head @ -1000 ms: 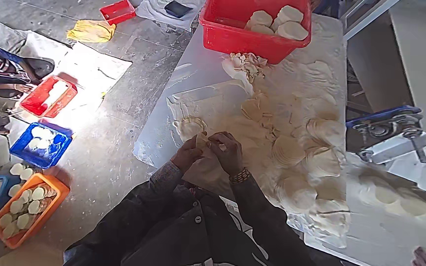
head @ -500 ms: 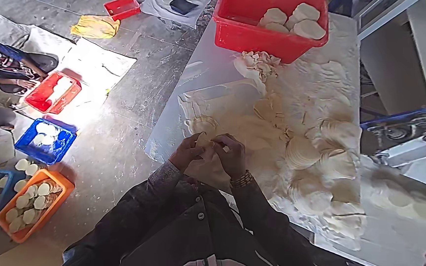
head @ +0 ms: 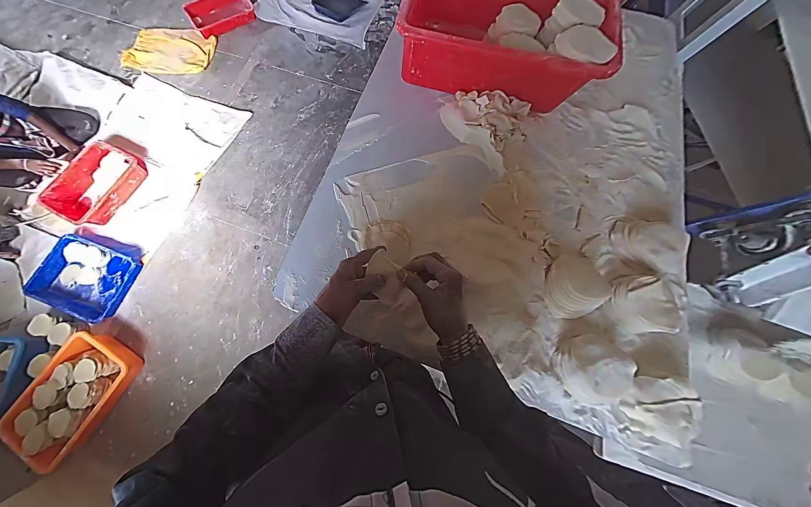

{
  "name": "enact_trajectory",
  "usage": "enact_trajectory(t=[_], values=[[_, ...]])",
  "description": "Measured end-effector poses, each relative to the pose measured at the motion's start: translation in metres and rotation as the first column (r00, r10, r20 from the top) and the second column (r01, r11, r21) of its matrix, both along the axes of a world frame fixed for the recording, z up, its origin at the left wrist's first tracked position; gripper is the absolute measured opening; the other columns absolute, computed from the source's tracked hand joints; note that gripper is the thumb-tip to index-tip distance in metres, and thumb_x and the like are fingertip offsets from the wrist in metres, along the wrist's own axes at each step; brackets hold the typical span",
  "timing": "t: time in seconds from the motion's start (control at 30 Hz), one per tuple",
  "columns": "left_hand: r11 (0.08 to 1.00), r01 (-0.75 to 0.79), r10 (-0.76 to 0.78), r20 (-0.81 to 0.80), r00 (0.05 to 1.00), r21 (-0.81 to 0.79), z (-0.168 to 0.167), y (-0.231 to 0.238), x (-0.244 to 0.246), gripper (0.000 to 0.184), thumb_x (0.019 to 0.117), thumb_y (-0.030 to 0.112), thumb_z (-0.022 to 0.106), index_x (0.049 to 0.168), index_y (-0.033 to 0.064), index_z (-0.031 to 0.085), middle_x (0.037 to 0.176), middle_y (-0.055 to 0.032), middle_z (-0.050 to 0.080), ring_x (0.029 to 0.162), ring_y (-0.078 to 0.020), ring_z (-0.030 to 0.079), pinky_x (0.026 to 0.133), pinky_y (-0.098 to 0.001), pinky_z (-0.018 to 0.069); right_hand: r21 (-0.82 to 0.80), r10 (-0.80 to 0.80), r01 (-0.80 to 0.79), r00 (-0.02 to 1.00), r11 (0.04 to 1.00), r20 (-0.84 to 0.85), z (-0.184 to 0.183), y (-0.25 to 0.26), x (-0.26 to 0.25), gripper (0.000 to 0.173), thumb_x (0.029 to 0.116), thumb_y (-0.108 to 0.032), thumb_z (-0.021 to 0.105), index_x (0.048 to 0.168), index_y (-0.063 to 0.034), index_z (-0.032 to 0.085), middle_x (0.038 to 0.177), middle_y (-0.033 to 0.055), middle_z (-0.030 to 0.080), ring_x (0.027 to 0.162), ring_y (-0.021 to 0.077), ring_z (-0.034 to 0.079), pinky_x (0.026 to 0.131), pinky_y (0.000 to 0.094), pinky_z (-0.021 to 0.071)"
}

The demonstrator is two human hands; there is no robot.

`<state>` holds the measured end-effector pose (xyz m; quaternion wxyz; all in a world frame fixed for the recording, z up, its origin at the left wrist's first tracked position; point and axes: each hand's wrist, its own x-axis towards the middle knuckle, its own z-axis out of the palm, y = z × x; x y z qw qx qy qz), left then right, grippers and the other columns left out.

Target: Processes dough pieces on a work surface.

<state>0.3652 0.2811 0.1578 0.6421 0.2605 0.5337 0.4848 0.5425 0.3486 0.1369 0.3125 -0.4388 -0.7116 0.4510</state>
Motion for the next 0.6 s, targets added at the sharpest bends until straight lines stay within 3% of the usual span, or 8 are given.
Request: enact_trajectory(t=[0.07, 0.13, 0.2, 0.33, 0.5, 0.6], values=[[0.999, 0.028, -0.028, 0.012, 1.0, 0.023, -0.001, 0.002, -0.002, 0.054, 0.0953, -0.002, 0.055, 0.147, -0.0004, 0.042, 0.109, -0.0122, 0.071, 0.092, -0.016, 0.072, 0.081, -0.0318, 0.0616, -0.249, -0.035, -0.003, 0.989, 0.968, -0.145, 0.009, 0.008, 0.001, 0.006, 0.0895, -0.011, 0.072, 0.089, -0.0047, 0.073, 0.082, -0.0018, 0.068, 0.071, 0.0013, 0.063, 0.068, 0.0182, 0.0538], [0.997, 0.055, -0.056, 0.018, 0.998, 0.044, -0.003, 0.004, -0.004, 0.054, 0.0955, -0.003, 0.055, 0.148, 0.0001, 0.042, 0.108, -0.0115, 0.072, 0.092, -0.0159, 0.073, 0.082, -0.0319, 0.0618, -0.532, -0.069, -0.092, 0.959, 0.842, -0.274, 0.018, 0.018, 0.007, 0.007, 0.0957, -0.003, 0.064, 0.089, -0.0036, 0.067, 0.076, -0.0007, 0.067, 0.068, 0.0045, 0.062, 0.068, 0.0212, 0.0536], [0.998, 0.044, -0.045, 0.03, 0.999, 0.039, -0.004, 0.006, -0.003, 0.051, 0.0968, -0.002, 0.055, 0.147, 0.0009, 0.045, 0.109, -0.0116, 0.072, 0.093, -0.0164, 0.073, 0.082, -0.0324, 0.0617, -0.679, -0.11, -0.188, 0.923, 0.709, -0.37, 0.016, 0.025, 0.014, 0.014, 0.1014, -0.003, 0.055, 0.093, -0.0027, 0.065, 0.079, 0.0029, 0.069, 0.071, 0.0084, 0.066, 0.071, 0.0255, 0.0579], [0.995, -0.098, 0.098, 0.131, 0.987, -0.012, -0.006, 0.01, 0.009, 0.044, 0.097, -0.004, 0.057, 0.141, 0.0005, 0.05, 0.108, -0.0148, 0.071, 0.091, -0.0216, 0.073, 0.082, -0.0374, 0.062, -0.705, -0.107, -0.217, 0.917, 0.675, -0.385, 0.011, 0.026, 0.017, 0.012, 0.1028, -0.003, 0.054, 0.1, 0.0005, 0.065, 0.086, 0.0069, 0.072, 0.078, 0.0127, 0.071, 0.075, 0.0301, 0.0615], [0.983, -0.154, 0.14, 0.13, 0.982, 0.102, -0.016, 0.009, 0.015, 0.053, 0.0926, -0.009, 0.06, 0.143, 0.004, 0.05, 0.104, -0.0121, 0.074, 0.091, -0.0166, 0.073, 0.084, -0.0333, 0.0603, -0.693, -0.149, -0.157, 0.921, 0.704, -0.36, 0.013, 0.029, 0.021, 0.014, 0.1035, -0.002, 0.052, 0.101, 0.0008, 0.065, 0.085, 0.0062, 0.071, 0.072, 0.0112, 0.068, 0.07, 0.0272, 0.0601], [0.977, -0.137, 0.122, 0.095, 0.988, 0.165, -0.017, 0.008, 0.013, 0.039, 0.0918, -0.009, 0.061, 0.13, -0.0008, 0.063, 0.108, -0.0101, 0.074, 0.095, -0.0149, 0.071, 0.087, -0.0321, 0.0592, -0.686, -0.117, -0.197, 0.917, 0.701, -0.383, 0.01, 0.035, 0.029, 0.016, 0.1051, -0.006, 0.05, 0.101, -0.0013, 0.064, 0.085, 0.004, 0.069, 0.07, 0.01, 0.066, 0.068, 0.0261, 0.0593]])
